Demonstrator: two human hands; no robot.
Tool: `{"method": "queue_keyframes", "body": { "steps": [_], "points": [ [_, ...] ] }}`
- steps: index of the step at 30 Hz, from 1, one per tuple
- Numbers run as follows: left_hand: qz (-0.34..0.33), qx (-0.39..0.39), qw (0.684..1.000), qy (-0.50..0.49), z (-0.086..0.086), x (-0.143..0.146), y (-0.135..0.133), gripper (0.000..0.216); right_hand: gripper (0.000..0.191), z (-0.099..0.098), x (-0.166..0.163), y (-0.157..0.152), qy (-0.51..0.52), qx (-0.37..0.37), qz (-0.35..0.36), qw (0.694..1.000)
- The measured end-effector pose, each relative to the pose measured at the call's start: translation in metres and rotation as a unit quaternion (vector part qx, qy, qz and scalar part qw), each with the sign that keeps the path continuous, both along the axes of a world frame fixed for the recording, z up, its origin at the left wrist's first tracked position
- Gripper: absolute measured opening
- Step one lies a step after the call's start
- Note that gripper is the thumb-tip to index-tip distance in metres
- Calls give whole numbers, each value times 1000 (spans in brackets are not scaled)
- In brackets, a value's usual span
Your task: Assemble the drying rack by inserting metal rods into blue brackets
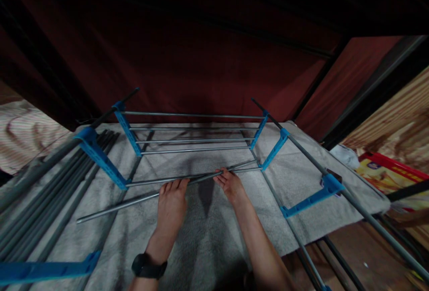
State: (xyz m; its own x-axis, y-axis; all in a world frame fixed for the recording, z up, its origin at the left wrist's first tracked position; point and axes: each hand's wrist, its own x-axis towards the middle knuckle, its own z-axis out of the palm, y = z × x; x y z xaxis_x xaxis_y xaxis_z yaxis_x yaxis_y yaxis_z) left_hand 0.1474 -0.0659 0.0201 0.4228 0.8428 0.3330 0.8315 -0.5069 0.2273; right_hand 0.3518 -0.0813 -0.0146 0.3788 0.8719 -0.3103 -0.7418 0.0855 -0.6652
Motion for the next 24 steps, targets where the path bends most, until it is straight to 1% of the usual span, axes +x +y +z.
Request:
{"method": "queue_keyframes", "body": {
  "steps": [5,9,14,19,24],
  "points": [
    [17,-12,999,46,3,-5,3,46,6,0,8,-2,-4,3,-20,1000],
    [16,-22,998,55,2,-8,7,47,6,2,17,-5,-10,-3,-50,999],
    [15,-26,998,54,3,-12,9,48,6,5,31,-8,-22,-30,-85,996],
    [-4,-64,998,16,2,-15,14,43,5,8,42,-12,-30,-30,-109,993],
    [-25,-97,994,-47,-2,-16,20,27,5,6,47,-17,-34,-23,-124,991]
  ]
}}
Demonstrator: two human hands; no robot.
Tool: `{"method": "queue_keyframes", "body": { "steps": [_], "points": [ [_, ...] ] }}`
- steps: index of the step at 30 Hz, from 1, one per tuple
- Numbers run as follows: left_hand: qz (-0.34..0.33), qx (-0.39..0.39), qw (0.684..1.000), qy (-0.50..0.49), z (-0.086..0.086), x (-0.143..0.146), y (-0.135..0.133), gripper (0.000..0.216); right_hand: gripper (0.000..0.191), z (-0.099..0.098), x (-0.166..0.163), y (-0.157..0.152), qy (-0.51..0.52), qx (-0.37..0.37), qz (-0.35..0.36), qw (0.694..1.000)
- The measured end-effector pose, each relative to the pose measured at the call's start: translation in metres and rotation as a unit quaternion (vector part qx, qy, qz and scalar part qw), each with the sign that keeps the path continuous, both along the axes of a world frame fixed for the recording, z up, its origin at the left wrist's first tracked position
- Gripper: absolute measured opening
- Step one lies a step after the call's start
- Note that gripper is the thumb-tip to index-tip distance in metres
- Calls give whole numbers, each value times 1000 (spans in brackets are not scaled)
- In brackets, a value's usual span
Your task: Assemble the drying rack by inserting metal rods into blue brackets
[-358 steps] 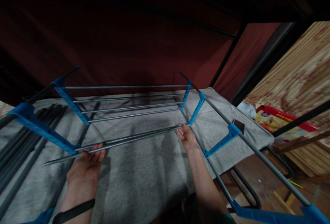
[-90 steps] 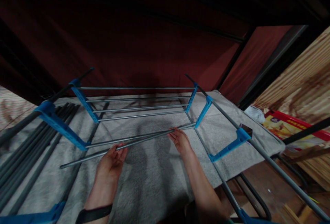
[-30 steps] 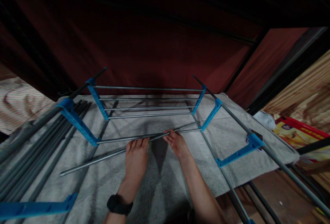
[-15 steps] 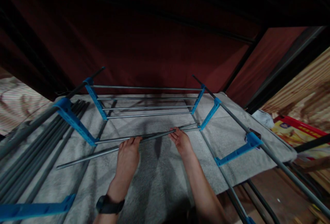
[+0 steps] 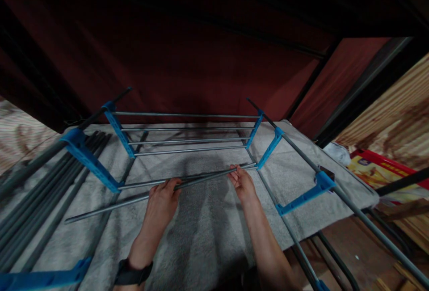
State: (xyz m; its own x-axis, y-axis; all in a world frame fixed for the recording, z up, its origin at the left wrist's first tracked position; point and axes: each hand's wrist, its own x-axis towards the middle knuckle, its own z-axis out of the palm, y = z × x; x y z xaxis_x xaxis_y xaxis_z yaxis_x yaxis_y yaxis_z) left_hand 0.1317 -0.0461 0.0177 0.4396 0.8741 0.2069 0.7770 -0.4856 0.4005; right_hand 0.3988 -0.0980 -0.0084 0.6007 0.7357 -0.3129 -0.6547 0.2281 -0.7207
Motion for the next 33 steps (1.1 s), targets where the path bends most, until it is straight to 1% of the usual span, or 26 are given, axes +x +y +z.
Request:
{"method": "queue_keyframes", "body": {
  "steps": [5,8,11,16,19,23,28,33],
  "points": [
    [-15,-47,999,-19,-3,-4,3,20,7,-2,5,-1,10,-19,-14,1000],
    [-35,-51,998,-21,-3,-6,4,18,8,0,7,-2,20,-29,-22,999],
    [-49,-46,997,-22,-4,-7,5,22,8,4,8,-2,28,-31,-22,999],
    [-53,-52,997,-8,-5,-3,3,34,2,9,6,-4,17,-4,1,1000],
    [-63,-47,997,-8,-2,2,0,39,5,11,3,-5,11,20,19,1000],
    [-68,-49,996,-15,4,6,-3,40,8,15,-5,-4,8,45,61,997],
    [-50,-47,998,-11,13,4,-2,37,10,23,-21,0,-8,60,102,993],
    [-49,-39,997,-45,22,7,-3,38,13,37,-36,2,-20,94,104,990]
  ]
}}
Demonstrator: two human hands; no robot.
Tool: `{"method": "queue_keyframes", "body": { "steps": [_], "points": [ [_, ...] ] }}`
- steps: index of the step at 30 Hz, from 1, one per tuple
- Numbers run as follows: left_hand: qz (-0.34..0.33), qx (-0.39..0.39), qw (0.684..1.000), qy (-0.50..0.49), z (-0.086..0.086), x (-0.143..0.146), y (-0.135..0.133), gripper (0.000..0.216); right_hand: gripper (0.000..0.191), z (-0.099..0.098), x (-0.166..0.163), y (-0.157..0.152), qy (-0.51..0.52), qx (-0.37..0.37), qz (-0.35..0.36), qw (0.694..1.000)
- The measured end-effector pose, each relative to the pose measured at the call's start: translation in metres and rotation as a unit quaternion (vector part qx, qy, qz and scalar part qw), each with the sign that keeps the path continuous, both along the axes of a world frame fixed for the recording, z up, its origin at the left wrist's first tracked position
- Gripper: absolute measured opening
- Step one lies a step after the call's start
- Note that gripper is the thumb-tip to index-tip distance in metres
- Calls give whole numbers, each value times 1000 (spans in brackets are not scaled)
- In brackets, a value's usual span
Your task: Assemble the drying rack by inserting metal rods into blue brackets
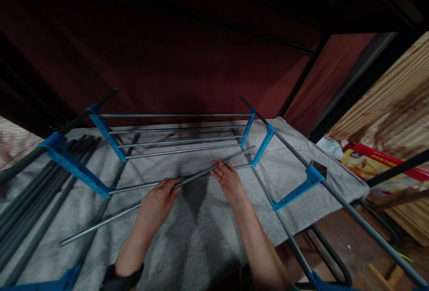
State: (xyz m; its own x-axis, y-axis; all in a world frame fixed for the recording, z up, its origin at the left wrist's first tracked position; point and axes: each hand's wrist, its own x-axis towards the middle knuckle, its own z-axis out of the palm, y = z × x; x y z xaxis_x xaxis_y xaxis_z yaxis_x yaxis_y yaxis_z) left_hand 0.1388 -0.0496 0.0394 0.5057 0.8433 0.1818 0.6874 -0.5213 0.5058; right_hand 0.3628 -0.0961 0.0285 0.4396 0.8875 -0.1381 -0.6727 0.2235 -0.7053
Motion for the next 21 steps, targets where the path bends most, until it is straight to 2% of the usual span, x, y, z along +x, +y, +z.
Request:
{"method": "queue_keyframes", "body": {
  "steps": [6,10,13,17,21],
  "points": [
    [-7,21,996,-89,12,7,-3,34,23,19,-19,-2,-50,49,56,996],
    [18,47,983,-176,35,7,-8,29,29,23,-28,-7,-82,58,97,990],
    [38,21,969,-244,57,8,-16,24,31,20,-34,-8,-143,57,105,982],
    [27,-20,932,-360,77,14,-30,20,29,13,-50,-10,-246,78,133,957],
    [11,-57,875,-480,81,22,-40,19,39,13,-70,-17,-334,101,192,917]
  ]
}}
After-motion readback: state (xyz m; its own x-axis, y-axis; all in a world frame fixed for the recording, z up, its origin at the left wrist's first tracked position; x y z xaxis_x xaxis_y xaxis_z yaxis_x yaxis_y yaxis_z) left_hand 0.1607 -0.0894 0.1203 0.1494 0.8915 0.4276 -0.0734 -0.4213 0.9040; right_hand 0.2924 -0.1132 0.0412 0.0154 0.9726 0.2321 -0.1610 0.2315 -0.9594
